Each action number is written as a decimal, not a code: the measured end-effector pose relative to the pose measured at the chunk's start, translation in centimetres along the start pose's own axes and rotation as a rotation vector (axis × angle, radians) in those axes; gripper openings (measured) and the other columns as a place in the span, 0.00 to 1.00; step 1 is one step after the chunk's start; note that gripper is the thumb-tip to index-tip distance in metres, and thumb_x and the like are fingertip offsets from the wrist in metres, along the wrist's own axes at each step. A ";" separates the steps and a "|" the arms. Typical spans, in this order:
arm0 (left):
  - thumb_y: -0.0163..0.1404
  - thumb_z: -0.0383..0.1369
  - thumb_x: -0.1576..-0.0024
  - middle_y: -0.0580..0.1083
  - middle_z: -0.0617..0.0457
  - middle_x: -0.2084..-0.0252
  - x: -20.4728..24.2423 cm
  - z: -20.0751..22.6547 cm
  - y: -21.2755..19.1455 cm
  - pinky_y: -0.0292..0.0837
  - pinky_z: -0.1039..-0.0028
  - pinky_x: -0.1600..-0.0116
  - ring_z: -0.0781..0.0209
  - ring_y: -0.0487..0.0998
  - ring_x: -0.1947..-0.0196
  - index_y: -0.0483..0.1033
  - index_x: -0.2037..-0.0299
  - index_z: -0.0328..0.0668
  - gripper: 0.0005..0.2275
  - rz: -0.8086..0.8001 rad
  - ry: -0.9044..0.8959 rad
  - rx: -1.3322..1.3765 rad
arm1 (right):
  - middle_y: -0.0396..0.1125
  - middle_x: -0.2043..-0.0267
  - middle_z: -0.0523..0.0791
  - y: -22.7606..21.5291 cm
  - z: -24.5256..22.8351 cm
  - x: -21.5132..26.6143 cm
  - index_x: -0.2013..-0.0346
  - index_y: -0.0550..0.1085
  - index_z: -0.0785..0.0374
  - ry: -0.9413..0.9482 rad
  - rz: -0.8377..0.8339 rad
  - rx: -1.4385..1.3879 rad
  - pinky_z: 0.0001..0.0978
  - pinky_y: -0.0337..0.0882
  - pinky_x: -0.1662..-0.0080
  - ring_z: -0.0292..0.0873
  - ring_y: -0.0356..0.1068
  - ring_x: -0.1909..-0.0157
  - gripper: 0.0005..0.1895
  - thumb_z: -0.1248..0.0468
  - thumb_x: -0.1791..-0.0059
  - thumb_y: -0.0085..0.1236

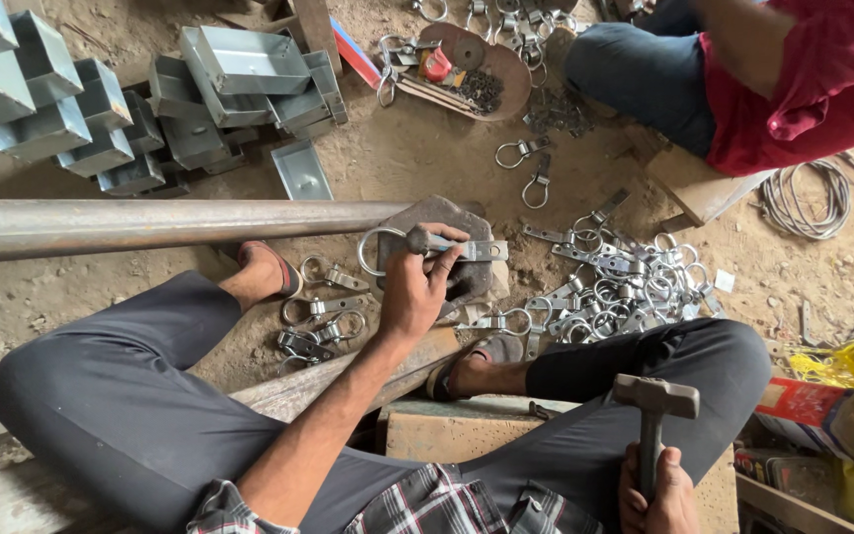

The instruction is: The person sits on the ground and uses a hammer to strike metal parts placed on a stone anvil. They repeatedly pick up small metal pieces, position them on the anvil, and hit them with the hammer. Another person is visible in the background performing a similar task.

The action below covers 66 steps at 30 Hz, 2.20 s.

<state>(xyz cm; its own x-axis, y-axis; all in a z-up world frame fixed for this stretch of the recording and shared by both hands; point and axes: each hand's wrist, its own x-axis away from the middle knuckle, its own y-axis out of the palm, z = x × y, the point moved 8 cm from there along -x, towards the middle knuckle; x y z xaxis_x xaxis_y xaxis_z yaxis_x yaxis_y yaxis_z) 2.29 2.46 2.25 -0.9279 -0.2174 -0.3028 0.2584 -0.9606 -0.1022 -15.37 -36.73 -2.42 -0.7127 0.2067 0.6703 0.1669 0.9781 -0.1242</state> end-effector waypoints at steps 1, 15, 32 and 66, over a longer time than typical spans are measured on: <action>0.47 0.36 0.32 0.80 0.49 0.57 0.0 -0.1 0.0 0.84 0.76 0.62 0.64 0.83 0.65 0.74 0.51 0.37 0.09 -0.022 -0.033 0.000 | 0.47 0.87 0.43 0.1 0.0 0.1 0.64 0.63 0.67 0.010 -0.002 -0.006 0.30 0.43 0.87 0.36 0.41 0.91 0.37 0.34 0.45 0.26; 0.51 0.34 0.35 0.81 0.51 0.66 -0.1 -0.2 0.6 0.70 0.73 0.73 0.65 0.76 0.76 0.77 0.54 0.39 0.07 -0.119 -0.141 -0.104 | 0.46 0.87 0.42 0.8 -0.7 0.8 0.64 0.63 0.67 0.095 -0.016 0.042 0.29 0.41 0.87 0.35 0.41 0.90 0.41 0.29 0.47 0.28; 0.54 0.35 0.35 0.78 0.50 0.68 -0.7 -1.2 2.6 0.80 0.71 0.75 0.62 0.80 0.74 0.76 0.56 0.44 0.06 -0.260 -0.002 -0.360 | 0.52 0.85 0.42 4.6 -5.1 2.2 0.65 0.68 0.65 -0.006 -0.042 0.179 0.31 0.50 0.84 0.37 0.49 0.88 0.23 0.48 0.44 0.37; 0.53 0.33 0.37 0.82 0.51 0.66 -1.3 0.6 0.0 0.75 0.72 0.74 0.63 0.82 0.74 0.78 0.53 0.41 0.07 -0.055 -0.159 -0.146 | 0.52 0.85 0.44 -2.6 0.9 -1.5 0.68 0.67 0.70 -0.347 0.186 0.031 0.28 0.48 0.83 0.34 0.48 0.87 0.28 0.47 0.40 0.37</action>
<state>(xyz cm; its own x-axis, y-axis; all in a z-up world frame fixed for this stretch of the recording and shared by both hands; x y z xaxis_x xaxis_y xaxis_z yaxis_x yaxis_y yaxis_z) 3.38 2.61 3.18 -0.9695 -0.2006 -0.1408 0.2312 -0.9392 -0.2539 -15.40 -39.55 -3.76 -0.8610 0.3712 0.3475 0.2984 0.9223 -0.2457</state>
